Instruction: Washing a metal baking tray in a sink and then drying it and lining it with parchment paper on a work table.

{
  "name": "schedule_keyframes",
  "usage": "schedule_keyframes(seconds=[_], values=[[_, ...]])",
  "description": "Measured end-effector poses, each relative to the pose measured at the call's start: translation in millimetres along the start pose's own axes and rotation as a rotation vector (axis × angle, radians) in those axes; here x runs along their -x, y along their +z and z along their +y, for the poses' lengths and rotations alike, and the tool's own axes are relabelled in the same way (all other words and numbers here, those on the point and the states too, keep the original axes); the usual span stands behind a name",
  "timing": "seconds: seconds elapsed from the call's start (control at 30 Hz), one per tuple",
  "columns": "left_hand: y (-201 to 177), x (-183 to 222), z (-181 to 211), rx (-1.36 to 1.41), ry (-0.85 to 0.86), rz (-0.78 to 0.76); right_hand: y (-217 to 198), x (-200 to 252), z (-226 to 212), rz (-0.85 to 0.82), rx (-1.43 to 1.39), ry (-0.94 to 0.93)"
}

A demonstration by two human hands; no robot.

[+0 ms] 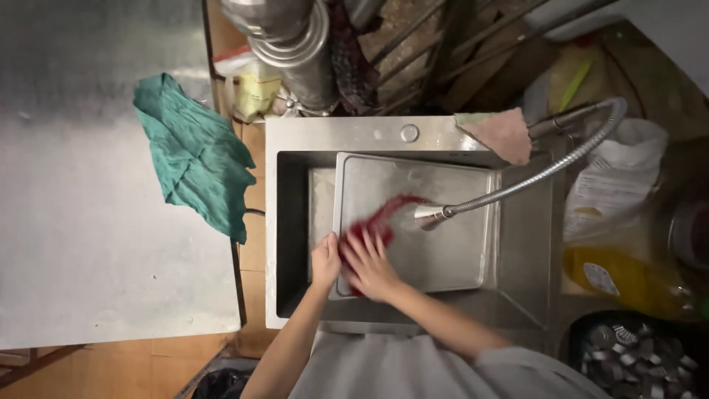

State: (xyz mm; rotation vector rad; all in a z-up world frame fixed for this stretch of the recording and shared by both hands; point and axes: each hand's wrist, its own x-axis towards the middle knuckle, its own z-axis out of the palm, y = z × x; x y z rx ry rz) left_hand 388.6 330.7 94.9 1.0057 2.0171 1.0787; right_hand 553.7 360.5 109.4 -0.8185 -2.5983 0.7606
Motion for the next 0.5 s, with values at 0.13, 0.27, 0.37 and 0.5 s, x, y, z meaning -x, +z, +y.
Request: schedule_keyframes(seconds=[0.13,0.27,0.37,0.5], values=[[-4.3,5.3,-3.3,0.021,-0.185,-0.062,-23.5,60.0,78.6,-0.214,0.024,0.047],[-2.8,7.8,8.9,-0.005,-0.151,-0.040,18.2,47.0,167.9,0.222,-0.372,0.861],[-1.6,7.5,16.0,-0.050,-0.154,-0.028,21.2,-31.4,119.6,0.375,-0.323,0.784],[-4.3,14.3,20.0,-0.130,-0.151,0.000,-5.3,-87.8,96.7,0.295,0.034,0.297]])
